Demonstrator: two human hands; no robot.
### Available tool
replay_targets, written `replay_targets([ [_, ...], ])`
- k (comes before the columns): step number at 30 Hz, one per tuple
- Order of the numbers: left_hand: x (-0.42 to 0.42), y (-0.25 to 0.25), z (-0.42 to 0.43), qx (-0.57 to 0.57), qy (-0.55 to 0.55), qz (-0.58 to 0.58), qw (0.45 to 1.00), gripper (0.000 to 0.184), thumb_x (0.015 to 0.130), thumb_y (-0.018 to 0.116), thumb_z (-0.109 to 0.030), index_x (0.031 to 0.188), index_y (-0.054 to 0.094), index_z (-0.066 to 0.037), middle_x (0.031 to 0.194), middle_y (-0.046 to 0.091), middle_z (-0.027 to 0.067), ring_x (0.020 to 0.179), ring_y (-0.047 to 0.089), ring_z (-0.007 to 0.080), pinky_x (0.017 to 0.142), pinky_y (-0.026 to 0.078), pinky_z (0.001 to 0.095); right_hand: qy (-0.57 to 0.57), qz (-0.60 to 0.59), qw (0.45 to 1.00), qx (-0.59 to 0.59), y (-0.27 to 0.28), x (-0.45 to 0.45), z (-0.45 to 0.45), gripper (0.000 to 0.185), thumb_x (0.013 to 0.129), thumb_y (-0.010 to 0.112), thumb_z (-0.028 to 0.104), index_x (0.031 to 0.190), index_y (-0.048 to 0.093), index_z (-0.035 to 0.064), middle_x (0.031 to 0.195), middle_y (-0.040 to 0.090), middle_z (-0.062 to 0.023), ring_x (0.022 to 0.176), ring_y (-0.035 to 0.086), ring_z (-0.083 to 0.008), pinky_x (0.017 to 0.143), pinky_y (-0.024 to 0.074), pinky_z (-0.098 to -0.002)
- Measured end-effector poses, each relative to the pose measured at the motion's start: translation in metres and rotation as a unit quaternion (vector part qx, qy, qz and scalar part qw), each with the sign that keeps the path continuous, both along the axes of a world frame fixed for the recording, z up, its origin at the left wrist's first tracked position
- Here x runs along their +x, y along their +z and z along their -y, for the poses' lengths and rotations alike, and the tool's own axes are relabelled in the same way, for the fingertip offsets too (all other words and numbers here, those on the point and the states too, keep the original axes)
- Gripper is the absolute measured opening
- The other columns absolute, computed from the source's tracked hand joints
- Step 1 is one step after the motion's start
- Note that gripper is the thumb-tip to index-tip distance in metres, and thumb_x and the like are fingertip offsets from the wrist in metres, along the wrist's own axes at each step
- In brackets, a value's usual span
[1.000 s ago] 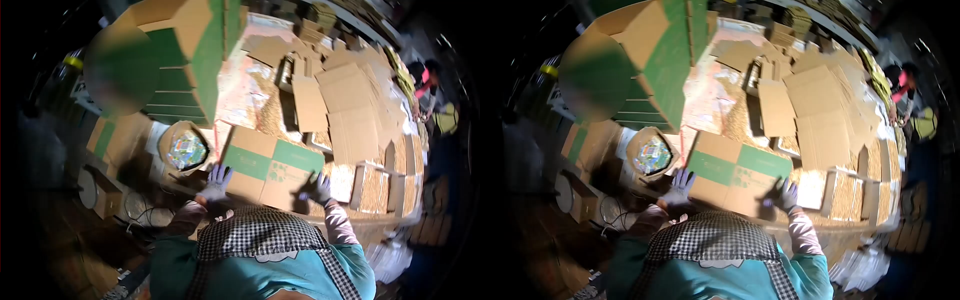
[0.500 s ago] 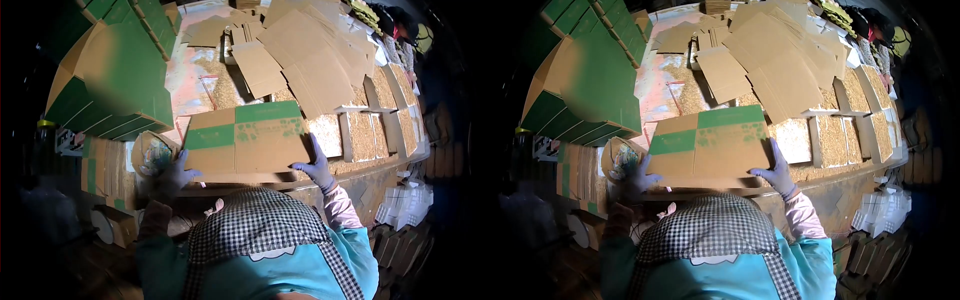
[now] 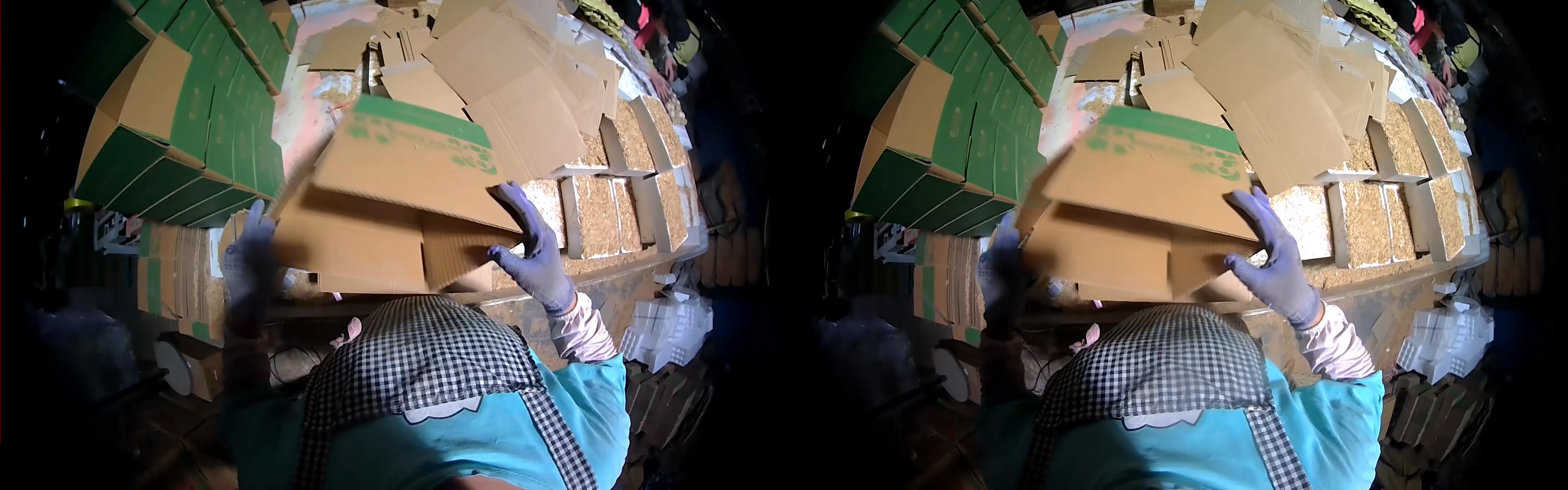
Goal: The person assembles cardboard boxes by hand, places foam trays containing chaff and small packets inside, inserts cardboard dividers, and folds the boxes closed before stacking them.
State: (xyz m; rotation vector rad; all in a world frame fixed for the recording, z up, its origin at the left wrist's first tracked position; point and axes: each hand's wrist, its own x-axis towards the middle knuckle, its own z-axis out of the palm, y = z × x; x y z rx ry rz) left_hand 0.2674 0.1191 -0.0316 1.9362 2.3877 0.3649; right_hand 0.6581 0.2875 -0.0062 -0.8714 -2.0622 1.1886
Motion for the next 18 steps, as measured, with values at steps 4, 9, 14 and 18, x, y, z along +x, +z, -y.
replay_targets([
  [4,0.003,0.024,-0.030,0.117,-0.167,0.005,0.979,0.044,0.093,0.051,-0.023,0.131,0.044,-0.001,0.133,0.052,0.0213,0.109,0.058,0.0325,0.078,0.050,0.0392,0.073,-0.104,0.983,-0.130,0.047,-0.028,-0.036,0.064,0.081,0.065,0.011,0.140,0.042,0.0008,0.129,0.056,-0.0106,0.124,0.048,-0.0190,0.108,0.0328,-0.0315],
  [9,0.047,-0.031,-0.097,0.124,-0.156,0.067,0.978,0.059,0.094,0.052,-0.031,0.143,0.035,-0.002,0.146,0.036,0.0232,0.136,0.034,0.0358,0.110,0.027,0.0452,-0.161,-0.180,0.956,-0.169,-0.078,-0.065,-0.111,0.089,0.086,0.067,0.044,0.140,0.027,-0.0144,0.137,0.044,-0.0217,0.127,0.043,-0.0251,0.106,0.0354,-0.0305],
  [14,0.097,-0.079,-0.097,-0.053,-0.372,-0.022,0.926,0.090,0.076,0.067,-0.057,0.142,0.038,-0.003,0.149,0.026,0.0283,0.143,0.016,0.0406,0.114,0.007,0.0605,-0.092,0.109,0.987,0.073,-0.073,-0.084,-0.064,0.129,0.069,0.070,0.068,0.146,0.005,-0.0122,0.144,0.029,-0.0356,0.137,0.031,-0.0418,0.112,0.0286,-0.0385],
  [18,0.094,-0.017,-0.123,0.157,-0.140,-0.178,0.961,0.097,0.067,0.071,-0.055,0.142,0.037,-0.003,0.137,0.038,0.0230,0.131,0.033,0.0371,0.115,0.011,0.0578,-0.102,0.274,0.951,0.104,-0.114,-0.066,-0.060,0.109,0.076,0.073,0.049,0.147,0.012,-0.0069,0.141,0.039,-0.0278,0.123,0.049,-0.0367,0.101,0.0407,-0.0414],
])
